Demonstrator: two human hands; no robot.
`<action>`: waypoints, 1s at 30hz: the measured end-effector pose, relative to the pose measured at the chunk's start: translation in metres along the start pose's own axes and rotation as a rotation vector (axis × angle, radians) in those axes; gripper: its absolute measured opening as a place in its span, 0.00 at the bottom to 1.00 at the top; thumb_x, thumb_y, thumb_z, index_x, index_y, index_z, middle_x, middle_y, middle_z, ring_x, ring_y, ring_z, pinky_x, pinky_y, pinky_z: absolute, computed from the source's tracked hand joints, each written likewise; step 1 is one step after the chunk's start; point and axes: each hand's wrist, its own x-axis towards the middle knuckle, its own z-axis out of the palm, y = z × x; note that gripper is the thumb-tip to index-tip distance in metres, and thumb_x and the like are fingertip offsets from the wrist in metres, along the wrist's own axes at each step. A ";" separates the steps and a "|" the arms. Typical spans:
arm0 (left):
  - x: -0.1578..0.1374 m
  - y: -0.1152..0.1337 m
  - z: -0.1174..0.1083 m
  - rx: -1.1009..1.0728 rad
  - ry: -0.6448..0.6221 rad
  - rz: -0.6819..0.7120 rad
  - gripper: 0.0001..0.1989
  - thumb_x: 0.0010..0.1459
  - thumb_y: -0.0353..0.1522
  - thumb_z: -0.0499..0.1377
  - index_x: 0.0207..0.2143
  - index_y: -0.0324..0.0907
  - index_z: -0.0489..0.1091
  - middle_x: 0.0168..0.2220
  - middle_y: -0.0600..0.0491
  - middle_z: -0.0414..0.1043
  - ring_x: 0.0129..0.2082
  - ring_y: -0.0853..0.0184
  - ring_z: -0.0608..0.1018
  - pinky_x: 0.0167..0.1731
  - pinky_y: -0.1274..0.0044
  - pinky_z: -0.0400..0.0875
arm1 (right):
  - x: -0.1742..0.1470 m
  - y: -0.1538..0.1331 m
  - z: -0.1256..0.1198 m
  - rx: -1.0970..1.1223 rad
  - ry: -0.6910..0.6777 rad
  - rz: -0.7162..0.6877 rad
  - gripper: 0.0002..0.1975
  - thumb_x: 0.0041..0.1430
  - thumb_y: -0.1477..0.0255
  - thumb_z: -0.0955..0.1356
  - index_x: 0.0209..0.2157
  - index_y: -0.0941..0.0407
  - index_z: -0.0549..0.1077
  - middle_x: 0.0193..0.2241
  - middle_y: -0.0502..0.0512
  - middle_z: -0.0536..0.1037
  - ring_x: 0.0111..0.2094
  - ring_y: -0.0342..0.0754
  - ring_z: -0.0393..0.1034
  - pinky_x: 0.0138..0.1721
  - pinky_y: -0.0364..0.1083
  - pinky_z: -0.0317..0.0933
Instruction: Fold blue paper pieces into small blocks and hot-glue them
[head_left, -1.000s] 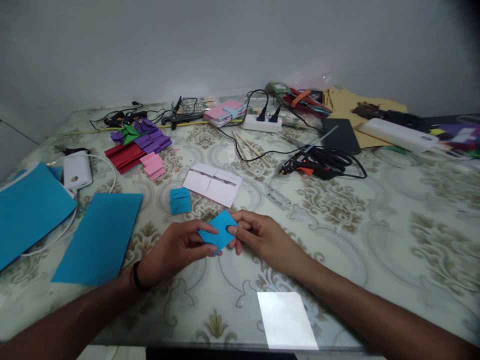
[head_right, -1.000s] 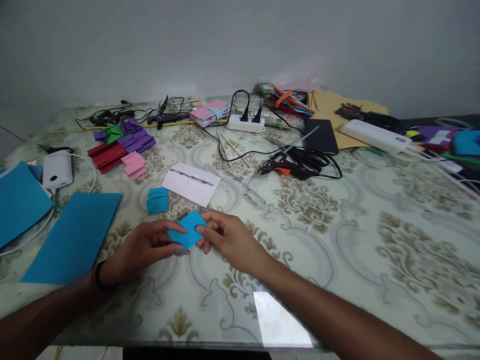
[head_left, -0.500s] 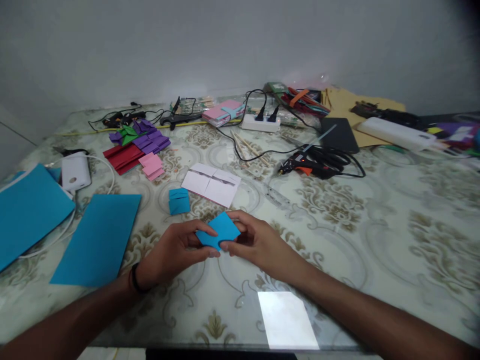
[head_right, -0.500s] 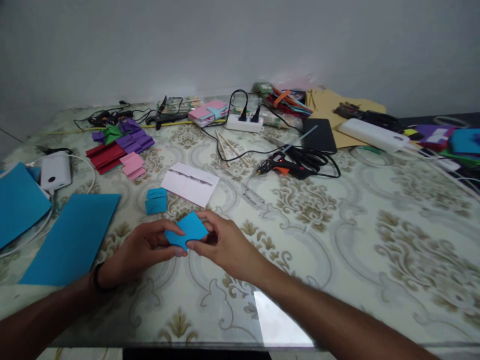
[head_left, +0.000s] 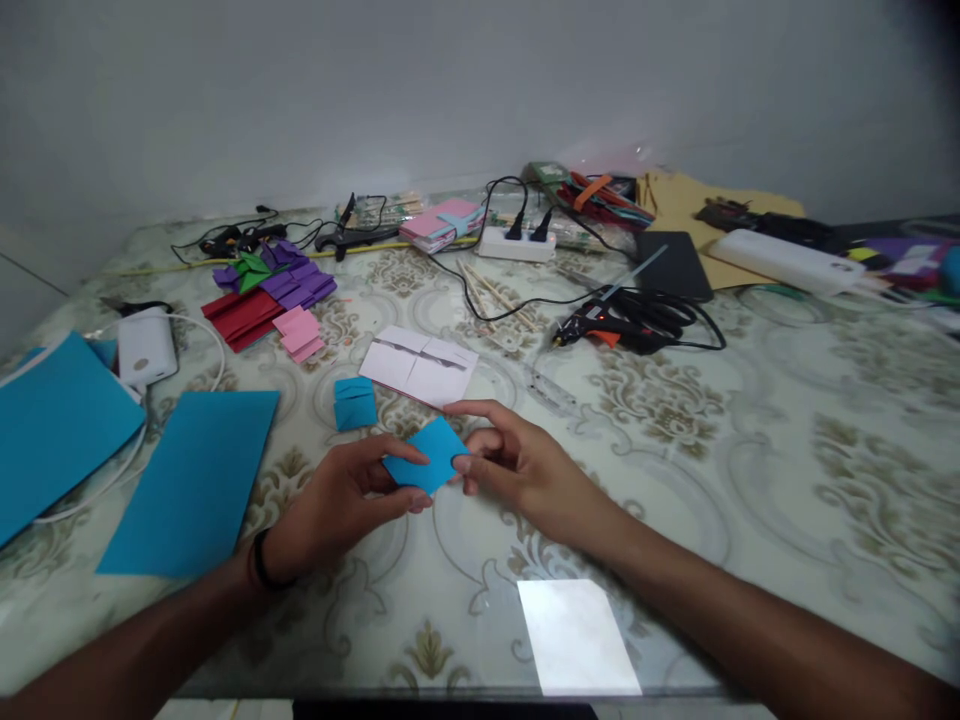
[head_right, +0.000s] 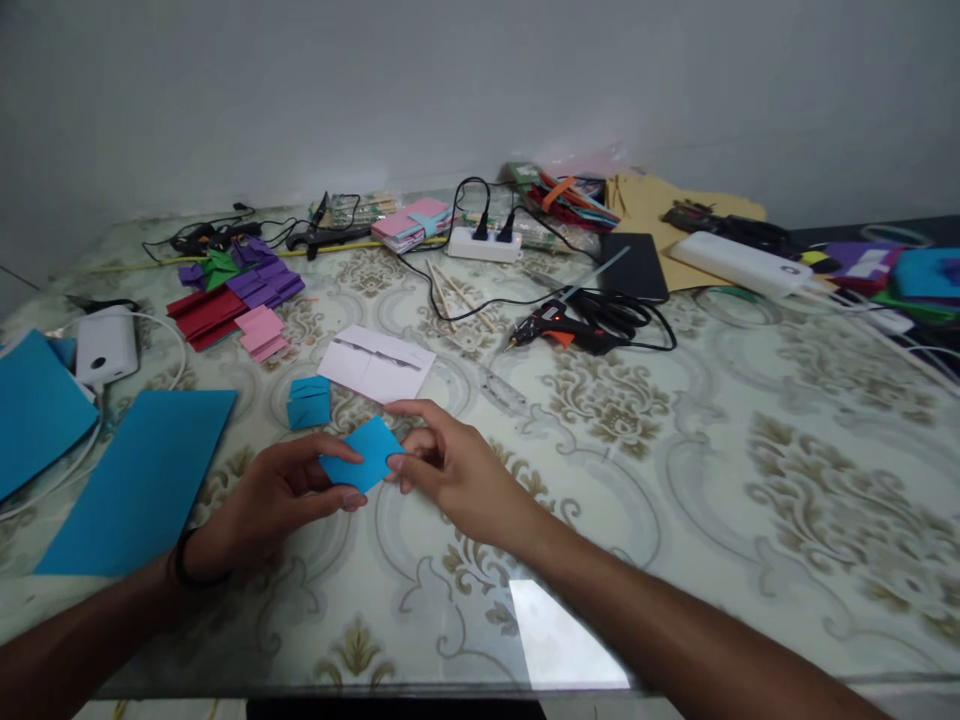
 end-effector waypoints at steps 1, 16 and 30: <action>0.000 0.000 0.000 -0.001 0.006 0.006 0.15 0.54 0.35 0.72 0.44 0.43 0.78 0.30 0.56 0.80 0.28 0.69 0.82 0.27 0.83 0.73 | 0.000 0.000 -0.001 -0.005 -0.007 -0.015 0.24 0.65 0.67 0.68 0.60 0.55 0.64 0.26 0.47 0.76 0.30 0.46 0.72 0.35 0.46 0.63; 0.001 -0.006 0.002 0.315 0.085 0.282 0.11 0.59 0.29 0.66 0.45 0.46 0.79 0.42 0.53 0.82 0.34 0.69 0.81 0.33 0.80 0.77 | -0.001 0.001 -0.002 -0.168 -0.003 -0.036 0.12 0.69 0.63 0.67 0.33 0.56 0.73 0.26 0.50 0.77 0.29 0.45 0.69 0.32 0.44 0.59; 0.003 0.001 -0.002 0.367 -0.005 0.185 0.08 0.63 0.36 0.63 0.35 0.41 0.78 0.32 0.56 0.79 0.32 0.69 0.77 0.33 0.79 0.69 | -0.003 -0.002 0.005 -0.261 0.013 -0.072 0.12 0.67 0.63 0.68 0.34 0.56 0.74 0.25 0.48 0.73 0.27 0.43 0.63 0.29 0.43 0.56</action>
